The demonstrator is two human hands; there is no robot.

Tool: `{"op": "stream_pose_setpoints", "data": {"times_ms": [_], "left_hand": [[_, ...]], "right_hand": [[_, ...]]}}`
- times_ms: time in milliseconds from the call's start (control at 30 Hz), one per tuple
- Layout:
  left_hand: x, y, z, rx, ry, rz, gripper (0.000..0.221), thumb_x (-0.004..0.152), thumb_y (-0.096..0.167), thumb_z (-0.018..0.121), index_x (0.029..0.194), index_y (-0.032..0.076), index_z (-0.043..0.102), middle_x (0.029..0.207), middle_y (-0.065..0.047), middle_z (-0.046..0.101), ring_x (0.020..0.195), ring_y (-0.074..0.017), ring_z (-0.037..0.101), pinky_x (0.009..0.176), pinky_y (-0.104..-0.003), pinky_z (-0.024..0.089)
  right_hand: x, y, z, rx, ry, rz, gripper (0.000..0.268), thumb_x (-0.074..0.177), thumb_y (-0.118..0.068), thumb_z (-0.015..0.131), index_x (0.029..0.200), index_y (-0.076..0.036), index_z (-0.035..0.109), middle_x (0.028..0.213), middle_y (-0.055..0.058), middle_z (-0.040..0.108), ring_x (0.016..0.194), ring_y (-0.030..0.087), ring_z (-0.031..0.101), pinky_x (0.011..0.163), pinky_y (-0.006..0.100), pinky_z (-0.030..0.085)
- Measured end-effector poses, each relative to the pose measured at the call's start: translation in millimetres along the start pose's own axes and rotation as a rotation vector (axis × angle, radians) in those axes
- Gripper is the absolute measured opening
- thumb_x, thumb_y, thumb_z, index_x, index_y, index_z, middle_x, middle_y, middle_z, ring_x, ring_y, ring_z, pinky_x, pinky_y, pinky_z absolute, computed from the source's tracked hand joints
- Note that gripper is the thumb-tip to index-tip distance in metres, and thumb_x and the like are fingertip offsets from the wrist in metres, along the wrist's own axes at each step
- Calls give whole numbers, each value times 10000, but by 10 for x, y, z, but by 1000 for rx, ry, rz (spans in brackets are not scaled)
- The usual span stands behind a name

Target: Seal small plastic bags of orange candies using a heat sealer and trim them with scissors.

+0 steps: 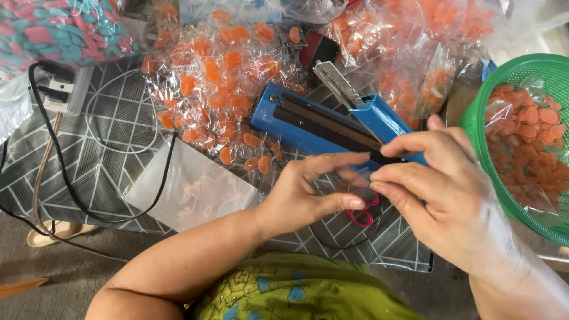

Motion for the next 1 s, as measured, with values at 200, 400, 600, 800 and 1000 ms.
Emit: {"op": "stream_pose_setpoints", "data": {"times_ms": [200,400,600,800,1000], "left_hand": [[47,55,-74,178,-28,42,123,918,156,795,1031,121,763,1013,-25,795,926,-139,774,854,-251,617],[-150,-423,-123,162,-61,-257,102,879,147,817,976,115,803,917,-8,794,828,-61,715,726,-217,592],[-358,-519,-109,145,-135,-327,56,991,119,694,948,97,723,917,6,704,856,-92,654,750,-249,533],[-612,-930,-267,-223,143,-565,193,968,-7,656,1154,-19,704,906,-106,698,852,-243,751,798,-310,648],[-538,-1127,-422,-344,330,-763,389,831,-11,779,1185,-57,624,893,-192,753,773,-288,766,648,-343,627]], "right_hand": [[147,-223,-137,13,-26,-74,61,905,-38,723,958,-24,697,1140,175,673,1079,292,656,1187,578,428],[258,-373,-386,52,92,145,55,964,122,671,927,88,691,1018,210,739,902,270,740,805,323,601],[301,-283,-315,78,110,23,126,961,238,659,933,118,682,907,199,714,844,297,730,788,364,623],[329,75,-209,197,152,-55,285,982,119,751,1225,149,605,1131,285,720,1014,330,775,910,346,651],[274,736,-109,108,189,87,250,1118,104,708,1335,192,618,1195,312,675,1076,368,710,924,407,591]]}}
Point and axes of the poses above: each hand's wrist, its own x-axis towards the middle knuckle, its own z-axis out of the palm, y = z × x, the point moved 7 cm from there along x, towards the middle knuckle
